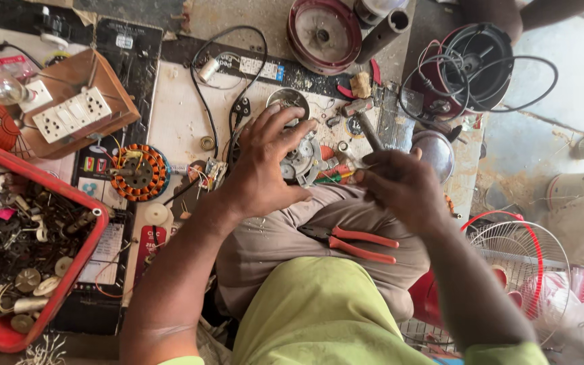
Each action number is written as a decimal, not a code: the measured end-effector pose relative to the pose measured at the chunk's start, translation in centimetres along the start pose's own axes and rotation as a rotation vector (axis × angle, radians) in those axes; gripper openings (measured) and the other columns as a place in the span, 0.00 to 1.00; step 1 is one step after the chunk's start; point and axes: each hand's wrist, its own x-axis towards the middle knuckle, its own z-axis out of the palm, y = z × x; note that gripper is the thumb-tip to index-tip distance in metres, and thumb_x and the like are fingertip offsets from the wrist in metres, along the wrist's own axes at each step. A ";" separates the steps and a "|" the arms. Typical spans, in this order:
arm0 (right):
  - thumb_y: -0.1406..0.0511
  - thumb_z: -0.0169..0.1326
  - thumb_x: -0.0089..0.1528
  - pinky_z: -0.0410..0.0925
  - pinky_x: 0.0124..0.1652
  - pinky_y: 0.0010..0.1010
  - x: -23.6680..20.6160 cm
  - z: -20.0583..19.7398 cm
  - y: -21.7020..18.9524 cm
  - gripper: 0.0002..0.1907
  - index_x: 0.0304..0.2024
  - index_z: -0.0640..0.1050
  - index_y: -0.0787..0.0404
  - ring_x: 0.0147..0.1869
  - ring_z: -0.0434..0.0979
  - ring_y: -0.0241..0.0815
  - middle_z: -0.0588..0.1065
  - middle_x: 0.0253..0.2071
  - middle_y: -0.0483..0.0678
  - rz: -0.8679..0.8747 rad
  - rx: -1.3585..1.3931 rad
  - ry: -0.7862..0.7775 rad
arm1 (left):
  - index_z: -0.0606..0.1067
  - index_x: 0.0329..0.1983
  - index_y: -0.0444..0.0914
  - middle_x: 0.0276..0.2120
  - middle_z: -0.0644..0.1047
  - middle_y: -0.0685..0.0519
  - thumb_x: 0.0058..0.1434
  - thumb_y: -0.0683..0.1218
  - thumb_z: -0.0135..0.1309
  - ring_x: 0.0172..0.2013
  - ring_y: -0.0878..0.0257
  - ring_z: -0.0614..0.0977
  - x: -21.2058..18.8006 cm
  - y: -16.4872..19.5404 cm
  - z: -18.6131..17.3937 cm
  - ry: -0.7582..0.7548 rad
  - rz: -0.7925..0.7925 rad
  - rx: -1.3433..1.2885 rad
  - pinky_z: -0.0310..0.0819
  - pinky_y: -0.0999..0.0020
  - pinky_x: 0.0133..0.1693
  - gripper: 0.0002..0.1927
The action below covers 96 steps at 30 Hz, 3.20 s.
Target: The person is repairing a small electric motor, likely from a fan. They use a hammer and a wrench to adjust and tighten components on the motor's central hub while sitting on the floor.
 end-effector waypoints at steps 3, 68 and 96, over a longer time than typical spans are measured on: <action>0.68 0.59 0.60 0.74 0.35 0.25 1.1 -2.5 -0.1 0.16 0.51 0.78 0.65 0.35 0.80 0.32 0.81 0.35 0.44 -0.015 -0.025 -0.122 | 0.68 0.68 0.41 0.66 0.66 0.48 0.38 0.55 0.78 0.71 0.45 0.57 0.1 0.6 -0.1 -0.006 -0.023 -0.007 0.42 0.40 0.68 0.53; 0.75 0.53 0.61 0.78 0.46 0.42 -3.3 1.7 9.1 0.13 0.49 0.71 0.63 0.45 0.84 0.50 0.78 0.45 0.56 0.344 0.897 -0.097 | 0.51 0.77 0.40 0.76 0.48 0.33 0.54 0.41 0.72 0.78 0.38 0.52 -3.7 1.8 5.7 0.453 -0.137 -0.193 0.51 0.44 0.77 0.54; 0.62 0.63 0.61 0.74 0.33 0.29 5.1 -1.2 0.2 0.11 0.44 0.85 0.60 0.31 0.82 0.34 0.83 0.33 0.49 -0.529 -0.561 -0.263 | 0.58 0.75 0.41 0.74 0.58 0.38 0.53 0.43 0.72 0.75 0.44 0.62 -2.2 -0.3 4.4 0.412 0.028 -0.312 0.58 0.52 0.75 0.49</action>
